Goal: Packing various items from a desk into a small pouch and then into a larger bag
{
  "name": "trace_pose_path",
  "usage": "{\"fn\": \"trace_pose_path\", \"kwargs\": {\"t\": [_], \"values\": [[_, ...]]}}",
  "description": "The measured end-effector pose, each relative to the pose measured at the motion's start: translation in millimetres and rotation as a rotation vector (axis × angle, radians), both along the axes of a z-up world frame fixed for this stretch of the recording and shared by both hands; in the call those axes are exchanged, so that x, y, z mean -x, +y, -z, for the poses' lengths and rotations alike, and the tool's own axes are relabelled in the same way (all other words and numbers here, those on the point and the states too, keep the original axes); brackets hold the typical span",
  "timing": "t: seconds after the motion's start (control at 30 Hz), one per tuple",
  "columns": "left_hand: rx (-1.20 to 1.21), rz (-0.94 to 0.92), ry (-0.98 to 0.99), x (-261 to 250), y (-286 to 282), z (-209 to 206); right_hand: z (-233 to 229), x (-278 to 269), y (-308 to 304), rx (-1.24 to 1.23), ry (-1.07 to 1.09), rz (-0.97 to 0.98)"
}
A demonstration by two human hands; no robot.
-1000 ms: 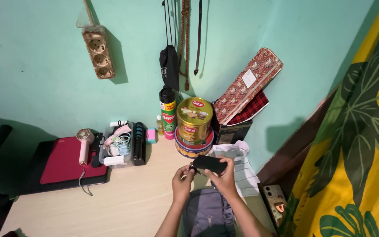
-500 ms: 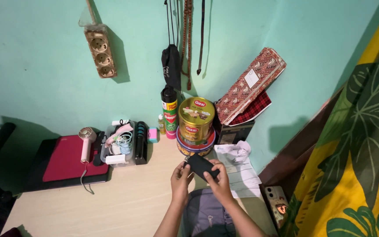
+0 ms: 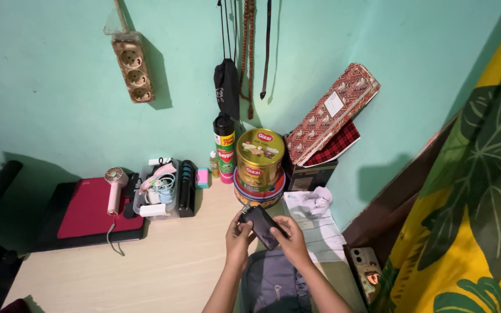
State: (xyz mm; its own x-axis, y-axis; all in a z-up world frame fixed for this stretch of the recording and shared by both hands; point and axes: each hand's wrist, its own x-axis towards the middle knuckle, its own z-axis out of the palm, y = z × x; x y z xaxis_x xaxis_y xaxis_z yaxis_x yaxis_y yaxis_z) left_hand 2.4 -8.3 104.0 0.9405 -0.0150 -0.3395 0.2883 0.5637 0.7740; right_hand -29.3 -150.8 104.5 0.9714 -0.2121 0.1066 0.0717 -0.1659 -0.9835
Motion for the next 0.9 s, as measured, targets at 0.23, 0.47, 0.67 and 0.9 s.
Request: {"fn": "trace_pose_path", "kwargs": {"t": [0.23,0.47,0.67,0.9], "values": [[-0.071,0.032,-0.087,-2,-3,9,4,-8,-3,0.075,0.173,-0.060],[-0.150,0.011,-0.240,-13,-6,36,15,-13,-6,0.105,0.165,-0.062],[-0.261,0.020,-0.312,-13,-5,40,-2,-11,-1,-0.014,0.119,-0.109],[-0.288,0.100,-0.430,-11,-2,24,6,-20,-6,0.012,0.126,-0.136]]}}
